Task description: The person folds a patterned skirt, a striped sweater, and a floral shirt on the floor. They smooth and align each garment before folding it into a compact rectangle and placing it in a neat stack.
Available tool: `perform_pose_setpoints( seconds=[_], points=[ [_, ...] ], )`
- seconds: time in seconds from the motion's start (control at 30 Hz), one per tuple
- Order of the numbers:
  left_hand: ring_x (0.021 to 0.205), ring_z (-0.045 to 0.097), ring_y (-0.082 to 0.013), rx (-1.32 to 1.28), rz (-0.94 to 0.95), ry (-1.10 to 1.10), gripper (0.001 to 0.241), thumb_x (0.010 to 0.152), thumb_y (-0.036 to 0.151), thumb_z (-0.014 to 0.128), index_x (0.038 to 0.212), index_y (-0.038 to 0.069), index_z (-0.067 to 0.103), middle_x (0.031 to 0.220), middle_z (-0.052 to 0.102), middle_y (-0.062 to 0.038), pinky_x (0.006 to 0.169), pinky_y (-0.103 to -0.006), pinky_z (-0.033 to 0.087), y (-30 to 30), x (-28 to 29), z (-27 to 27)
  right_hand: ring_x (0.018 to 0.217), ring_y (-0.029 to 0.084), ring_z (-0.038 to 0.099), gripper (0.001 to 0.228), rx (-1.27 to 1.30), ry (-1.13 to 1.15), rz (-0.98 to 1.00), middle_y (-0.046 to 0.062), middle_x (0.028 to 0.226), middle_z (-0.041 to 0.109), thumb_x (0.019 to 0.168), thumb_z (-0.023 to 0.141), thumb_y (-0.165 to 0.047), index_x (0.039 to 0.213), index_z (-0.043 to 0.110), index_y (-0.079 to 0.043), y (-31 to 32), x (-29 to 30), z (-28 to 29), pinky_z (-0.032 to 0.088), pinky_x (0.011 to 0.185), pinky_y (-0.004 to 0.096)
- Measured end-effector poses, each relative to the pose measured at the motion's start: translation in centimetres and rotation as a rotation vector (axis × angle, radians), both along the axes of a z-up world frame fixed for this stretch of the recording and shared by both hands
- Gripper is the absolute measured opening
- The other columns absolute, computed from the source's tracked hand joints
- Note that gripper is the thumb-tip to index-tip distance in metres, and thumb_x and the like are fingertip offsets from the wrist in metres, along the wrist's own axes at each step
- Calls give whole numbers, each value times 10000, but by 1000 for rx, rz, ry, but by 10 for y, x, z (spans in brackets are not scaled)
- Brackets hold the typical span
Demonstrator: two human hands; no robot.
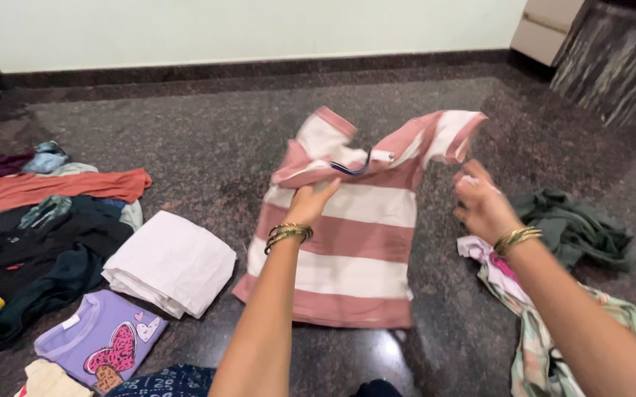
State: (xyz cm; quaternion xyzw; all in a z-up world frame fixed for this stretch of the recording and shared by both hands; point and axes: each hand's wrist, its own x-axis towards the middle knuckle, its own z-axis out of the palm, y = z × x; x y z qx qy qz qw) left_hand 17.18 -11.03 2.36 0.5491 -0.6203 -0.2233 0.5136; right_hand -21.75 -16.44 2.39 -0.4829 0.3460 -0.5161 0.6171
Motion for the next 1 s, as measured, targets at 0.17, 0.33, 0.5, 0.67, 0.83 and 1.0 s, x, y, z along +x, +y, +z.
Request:
perform_pose_setpoints(
  seconds=[0.17,0.33,0.5,0.67,0.83,1.0],
  points=[
    [1294,486,-450,129,177,-144,820,892,580,662,1452,5,494,1402,542,-292,1056,-500,367,31,28,-160,971,243,692,491,-251,1130,159,78,1091,745,757,817,-194,1237,720,-162,38,52,-205,576,866,406],
    [1136,659,-378,566,-150,-482,628,774,381,759,1336,132,633,1192,690,-218,991,-459,513,79,1,-204,1125,450,586,685,-655,1353,66,205,1235,650,617,842,-221,1260,656,-72,116,89,-301,482,879,541],
    [1122,663,-368,431,-256,-532,423,770,244,774,1159,84,732,1140,718,-206,981,-455,519,109,-33,-195,1021,344,632,137,-606,1474,-23,97,1010,696,836,713,-163,965,697,-119,108,86,-315,502,869,487],
    [1087,658,-376,329,-229,-383,383,727,174,821,1069,40,713,1113,708,-180,937,-456,529,124,-33,-170,704,210,598,104,-123,863,182,73,786,637,903,715,-129,879,653,-49,56,89,-323,472,648,350],
    [1054,609,-415,125,-145,-415,569,643,144,831,1173,39,653,1069,673,-194,862,-512,485,114,-52,-156,682,48,517,61,70,184,332,-37,777,580,985,628,-106,947,608,-63,43,119,-286,436,606,219],
    [1037,647,-356,111,-3,-523,147,922,201,699,1023,101,664,989,693,-131,888,-484,508,59,-76,-181,608,114,411,312,-261,556,213,-13,742,473,841,797,-192,1087,624,-110,54,111,-206,348,516,290]
  ],
)
